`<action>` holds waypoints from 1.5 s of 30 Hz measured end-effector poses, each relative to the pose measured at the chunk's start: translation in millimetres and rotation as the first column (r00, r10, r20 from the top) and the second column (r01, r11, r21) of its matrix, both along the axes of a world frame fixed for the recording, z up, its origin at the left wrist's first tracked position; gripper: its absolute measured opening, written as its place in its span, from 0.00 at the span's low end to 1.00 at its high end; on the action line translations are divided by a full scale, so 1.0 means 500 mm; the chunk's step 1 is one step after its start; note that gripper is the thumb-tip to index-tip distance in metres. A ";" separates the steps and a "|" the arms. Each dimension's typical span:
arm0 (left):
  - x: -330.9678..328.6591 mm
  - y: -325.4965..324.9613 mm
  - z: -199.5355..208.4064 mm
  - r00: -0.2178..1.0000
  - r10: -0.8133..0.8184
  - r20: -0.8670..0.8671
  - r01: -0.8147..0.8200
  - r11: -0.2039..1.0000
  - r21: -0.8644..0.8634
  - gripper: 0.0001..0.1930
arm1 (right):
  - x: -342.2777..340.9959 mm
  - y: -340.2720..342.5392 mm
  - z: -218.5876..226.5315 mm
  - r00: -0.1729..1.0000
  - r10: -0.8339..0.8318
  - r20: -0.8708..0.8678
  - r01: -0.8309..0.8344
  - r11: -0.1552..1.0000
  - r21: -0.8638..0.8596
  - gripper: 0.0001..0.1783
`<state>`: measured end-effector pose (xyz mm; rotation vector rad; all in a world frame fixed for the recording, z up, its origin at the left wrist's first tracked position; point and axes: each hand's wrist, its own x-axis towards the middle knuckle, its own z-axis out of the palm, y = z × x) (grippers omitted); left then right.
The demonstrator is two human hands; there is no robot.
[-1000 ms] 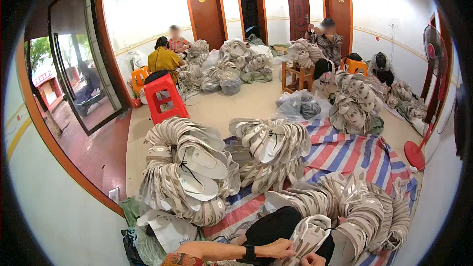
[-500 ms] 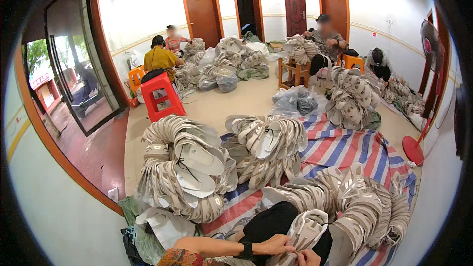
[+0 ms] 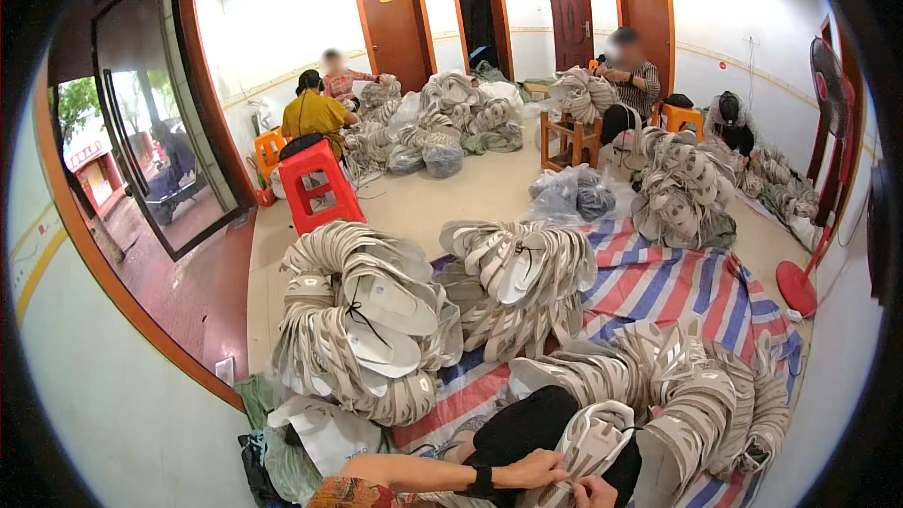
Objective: The recorder is sitting on the floor, lacing a beige and white sneaker.
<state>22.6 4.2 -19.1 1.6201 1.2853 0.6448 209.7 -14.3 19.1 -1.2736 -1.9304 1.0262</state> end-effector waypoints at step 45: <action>0.093 0.002 -0.017 0.893 -0.146 -0.425 0.352 0.814 0.461 0.08 | 0.040 0.001 -0.032 0.999 0.049 -0.021 -0.044 0.981 0.190 0.05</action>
